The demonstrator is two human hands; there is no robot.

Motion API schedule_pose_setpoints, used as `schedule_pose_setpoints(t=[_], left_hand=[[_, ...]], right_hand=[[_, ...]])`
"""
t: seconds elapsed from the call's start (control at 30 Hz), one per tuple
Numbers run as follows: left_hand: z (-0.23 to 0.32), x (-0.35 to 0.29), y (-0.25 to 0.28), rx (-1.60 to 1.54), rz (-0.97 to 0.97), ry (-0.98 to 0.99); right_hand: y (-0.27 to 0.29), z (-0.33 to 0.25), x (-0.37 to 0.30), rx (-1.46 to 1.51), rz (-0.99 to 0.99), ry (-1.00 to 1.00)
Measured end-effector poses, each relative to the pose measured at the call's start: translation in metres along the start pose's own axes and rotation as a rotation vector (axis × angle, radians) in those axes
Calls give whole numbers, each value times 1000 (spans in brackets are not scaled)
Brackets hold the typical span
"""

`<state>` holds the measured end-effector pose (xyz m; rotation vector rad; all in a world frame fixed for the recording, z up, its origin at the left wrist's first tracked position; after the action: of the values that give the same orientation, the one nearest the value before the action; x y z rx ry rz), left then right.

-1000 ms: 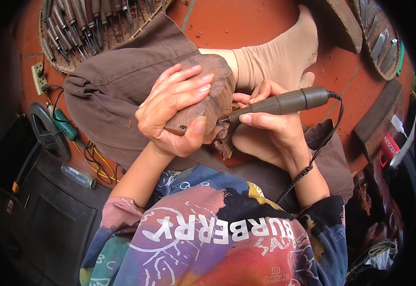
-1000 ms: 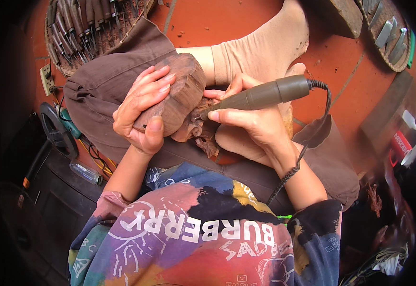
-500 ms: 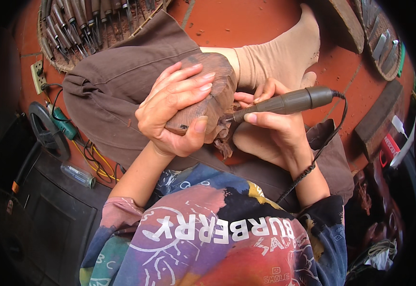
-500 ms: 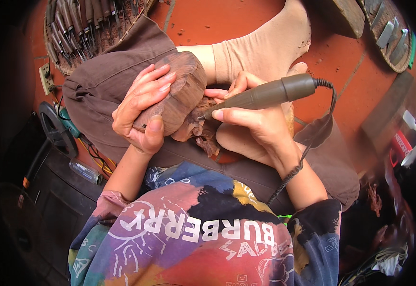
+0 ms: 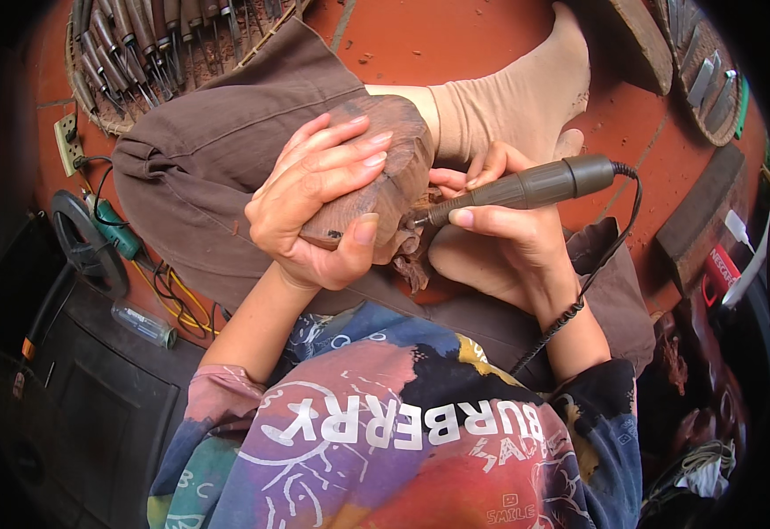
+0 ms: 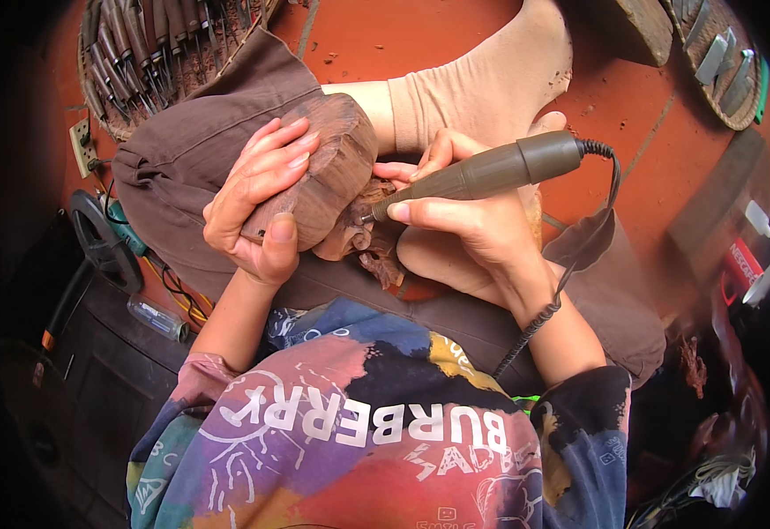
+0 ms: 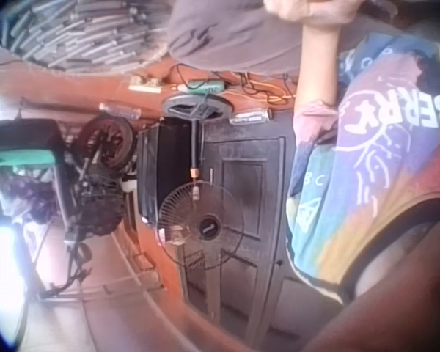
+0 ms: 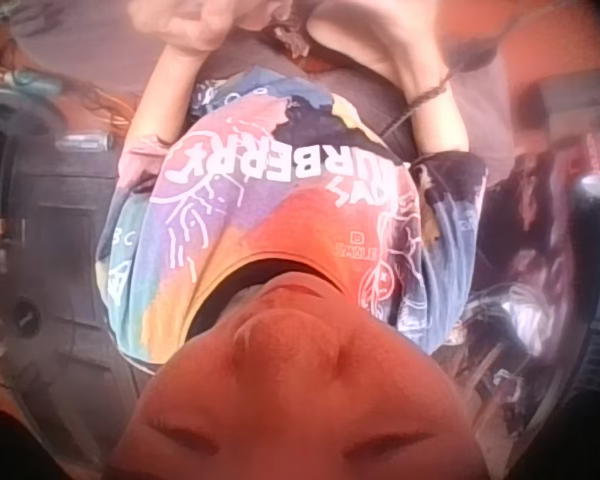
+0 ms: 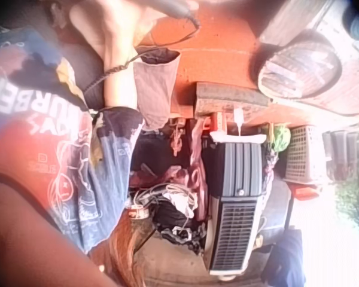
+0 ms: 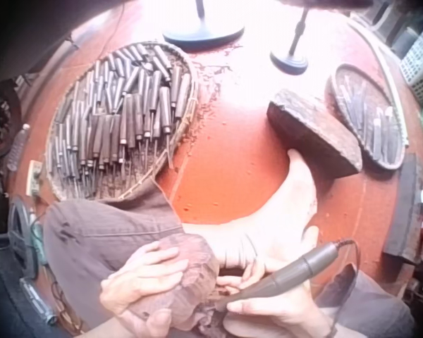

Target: The person uses a rotary carving tool to shape a small wooden object held in their left hand. They rotate the object and apply the tool to different areas, occasionally pausing to inspect the carved surface.

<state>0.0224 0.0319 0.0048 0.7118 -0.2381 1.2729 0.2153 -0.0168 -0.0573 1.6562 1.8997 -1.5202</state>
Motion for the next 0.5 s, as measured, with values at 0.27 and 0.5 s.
schedule_pose_setpoints(t=[0.27,0.5], left_hand=[[0,0,0,8,0,-5],[0,0,1,9,4,-19]], right_hand=[[-2,0,0,-16,-17,28],[0,-5,0,76,-5,104]])
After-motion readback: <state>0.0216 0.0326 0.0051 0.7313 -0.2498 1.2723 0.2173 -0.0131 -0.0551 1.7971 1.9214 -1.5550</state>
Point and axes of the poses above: each hand's wrist, its own x-axis towards the middle knuckle, its own y-axis out of the back of the hand, z = x × y, the point moved 7 cm from there along x, towards the middle knuckle, and after that the axes turned 13 degrees about -y, right-handed, at the moved point
